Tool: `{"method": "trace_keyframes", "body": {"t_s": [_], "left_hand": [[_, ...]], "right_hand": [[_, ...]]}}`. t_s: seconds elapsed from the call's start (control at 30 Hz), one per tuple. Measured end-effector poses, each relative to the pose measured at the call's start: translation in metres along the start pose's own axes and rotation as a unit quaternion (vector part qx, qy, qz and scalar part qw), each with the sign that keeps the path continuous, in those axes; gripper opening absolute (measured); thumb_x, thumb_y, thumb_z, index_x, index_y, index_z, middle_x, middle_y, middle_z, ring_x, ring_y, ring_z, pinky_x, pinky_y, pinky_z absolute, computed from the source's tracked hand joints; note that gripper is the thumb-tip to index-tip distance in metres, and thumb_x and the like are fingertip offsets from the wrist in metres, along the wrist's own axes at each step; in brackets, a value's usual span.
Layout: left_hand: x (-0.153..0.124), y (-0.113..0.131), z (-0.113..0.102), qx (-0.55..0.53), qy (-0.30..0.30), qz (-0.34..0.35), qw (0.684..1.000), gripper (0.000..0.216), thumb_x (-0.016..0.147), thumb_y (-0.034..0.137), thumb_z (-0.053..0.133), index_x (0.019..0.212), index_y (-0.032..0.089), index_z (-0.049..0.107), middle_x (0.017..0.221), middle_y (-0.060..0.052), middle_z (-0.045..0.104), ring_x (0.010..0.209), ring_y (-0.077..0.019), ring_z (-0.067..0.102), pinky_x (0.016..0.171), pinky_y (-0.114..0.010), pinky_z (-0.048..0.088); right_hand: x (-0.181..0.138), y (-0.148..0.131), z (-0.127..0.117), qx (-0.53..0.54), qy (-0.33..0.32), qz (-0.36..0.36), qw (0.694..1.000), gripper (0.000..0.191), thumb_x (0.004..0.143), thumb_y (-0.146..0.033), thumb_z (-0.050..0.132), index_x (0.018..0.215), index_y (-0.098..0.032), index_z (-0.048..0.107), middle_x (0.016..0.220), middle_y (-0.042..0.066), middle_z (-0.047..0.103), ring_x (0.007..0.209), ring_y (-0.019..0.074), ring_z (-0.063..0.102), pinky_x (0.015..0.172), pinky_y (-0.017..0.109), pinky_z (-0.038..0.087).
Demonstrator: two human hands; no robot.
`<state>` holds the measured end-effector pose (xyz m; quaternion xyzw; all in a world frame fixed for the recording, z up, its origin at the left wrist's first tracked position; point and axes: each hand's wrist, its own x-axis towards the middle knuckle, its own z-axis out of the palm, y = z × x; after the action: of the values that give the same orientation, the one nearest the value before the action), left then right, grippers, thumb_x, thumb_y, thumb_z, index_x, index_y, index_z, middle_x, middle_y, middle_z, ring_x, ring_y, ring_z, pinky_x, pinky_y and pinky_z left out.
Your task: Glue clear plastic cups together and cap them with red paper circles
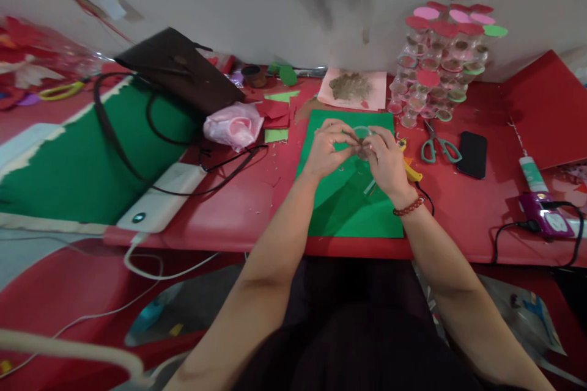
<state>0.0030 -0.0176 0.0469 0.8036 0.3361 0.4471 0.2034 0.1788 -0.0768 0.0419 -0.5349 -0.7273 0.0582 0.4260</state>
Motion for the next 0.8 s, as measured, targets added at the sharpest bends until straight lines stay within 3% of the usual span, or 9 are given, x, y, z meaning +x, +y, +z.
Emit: {"method": "trace_keyframes", "body": {"t_s": [0.17,0.3,0.43,0.6,0.8], "left_hand": [[0.000,-0.001,0.000,0.035,0.015,-0.004,0.999,0.020,0.088,0.037,0.077,0.072,0.026,0.078,0.089,-0.006,0.075,0.105,-0.0274,0.062,0.099,-0.052,0.046],[0.000,0.003,0.001,0.058,0.044,-0.024,0.997,0.030,0.092,0.049,0.072,0.073,0.026,0.075,0.091,-0.005,0.075,0.108,-0.0276,0.061,0.100,-0.050,0.046],[0.000,0.005,0.004,0.023,0.059,-0.038,0.997,0.043,0.096,0.062,0.062,0.077,0.025,0.071,0.096,-0.004,0.073,0.104,-0.0240,0.062,0.100,-0.044,0.049],[-0.001,-0.001,0.008,0.006,0.102,-0.044,0.994,0.050,0.093,0.072,0.059,0.078,0.025,0.069,0.100,-0.006,0.068,0.104,-0.0252,0.061,0.101,-0.045,0.048],[-0.003,-0.011,0.013,-0.002,0.127,-0.066,0.990,0.043,0.096,0.066,0.059,0.081,0.026,0.066,0.102,-0.008,0.064,0.110,-0.0275,0.059,0.103,-0.047,0.047]], "right_hand": [[0.000,-0.003,0.001,-0.005,-0.016,-0.005,1.000,0.017,0.096,-0.011,0.055,0.099,-0.024,0.066,0.137,0.013,0.065,0.121,0.0257,0.067,0.096,0.044,0.063],[0.000,-0.001,-0.001,-0.003,-0.009,0.000,1.000,0.017,0.096,-0.012,0.053,0.098,-0.023,0.065,0.138,0.014,0.062,0.120,0.0262,0.067,0.094,0.043,0.062],[0.000,0.001,-0.001,-0.004,0.021,0.014,1.000,0.015,0.099,-0.018,0.051,0.100,-0.025,0.064,0.133,0.013,0.062,0.116,0.0260,0.067,0.090,0.044,0.063],[0.000,0.002,0.000,-0.004,0.034,0.005,0.999,0.013,0.100,-0.022,0.051,0.098,-0.026,0.063,0.130,0.013,0.063,0.110,0.0246,0.068,0.088,0.042,0.064],[0.001,0.002,0.001,-0.002,0.032,0.001,0.999,0.010,0.101,-0.022,0.055,0.095,-0.025,0.063,0.128,0.012,0.062,0.109,0.0236,0.069,0.087,0.040,0.065]]}}
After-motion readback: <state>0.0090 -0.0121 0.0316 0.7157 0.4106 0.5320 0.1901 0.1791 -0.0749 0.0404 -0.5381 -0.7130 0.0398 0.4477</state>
